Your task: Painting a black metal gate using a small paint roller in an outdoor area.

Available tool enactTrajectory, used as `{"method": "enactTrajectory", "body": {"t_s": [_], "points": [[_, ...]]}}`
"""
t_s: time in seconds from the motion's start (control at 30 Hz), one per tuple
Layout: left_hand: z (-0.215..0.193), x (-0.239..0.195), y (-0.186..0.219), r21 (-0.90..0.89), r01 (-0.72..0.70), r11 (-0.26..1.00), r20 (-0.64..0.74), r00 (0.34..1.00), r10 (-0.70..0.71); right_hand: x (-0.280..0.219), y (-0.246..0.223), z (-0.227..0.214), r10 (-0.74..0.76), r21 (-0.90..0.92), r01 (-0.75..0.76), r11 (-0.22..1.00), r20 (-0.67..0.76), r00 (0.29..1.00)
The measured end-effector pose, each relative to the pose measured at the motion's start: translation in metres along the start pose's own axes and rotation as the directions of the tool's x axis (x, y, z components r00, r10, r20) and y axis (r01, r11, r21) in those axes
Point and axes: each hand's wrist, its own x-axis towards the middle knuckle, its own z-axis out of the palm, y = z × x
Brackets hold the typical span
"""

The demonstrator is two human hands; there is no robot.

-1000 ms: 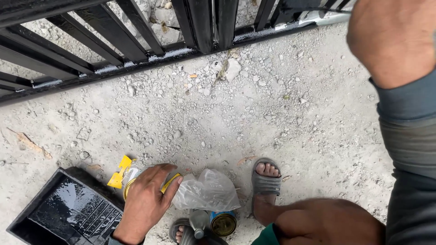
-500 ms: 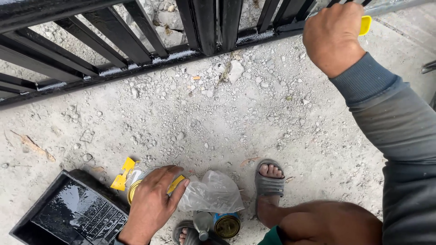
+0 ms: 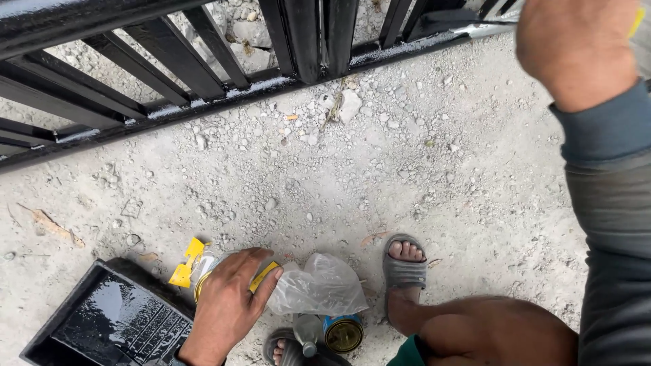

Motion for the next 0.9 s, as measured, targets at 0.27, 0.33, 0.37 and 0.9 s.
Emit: {"method": "enactTrajectory", "body": {"t_s": [0.27, 0.33, 0.37, 0.9], "points": [[0.002, 0.004, -0.003, 0.002, 0.001, 1.000, -0.021, 1.000, -0.001, 0.020, 0.037, -0.046, -0.656, 0.817, -0.407, 0.409, 0.573, 0.492], [0.005, 0.002, -0.006, 0.023, 0.018, 1.000, 0.003, 1.000, -0.018, 0.024, 0.024, -0.033, -0.692, 0.800, -0.516, 0.306, 0.560, 0.456], [0.006, 0.001, -0.007, 0.043, 0.040, 0.998, 0.005, 0.999, -0.040, 0.029, 0.019, -0.026, -0.719, 0.770, -0.606, 0.201, 0.536, 0.442], [0.012, 0.010, -0.007, 0.103, 0.054, 0.993, -0.016, 0.998, -0.053, -0.008, -0.005, 0.057, -0.720, 0.643, -0.763, 0.056, 0.555, 0.416]]}}
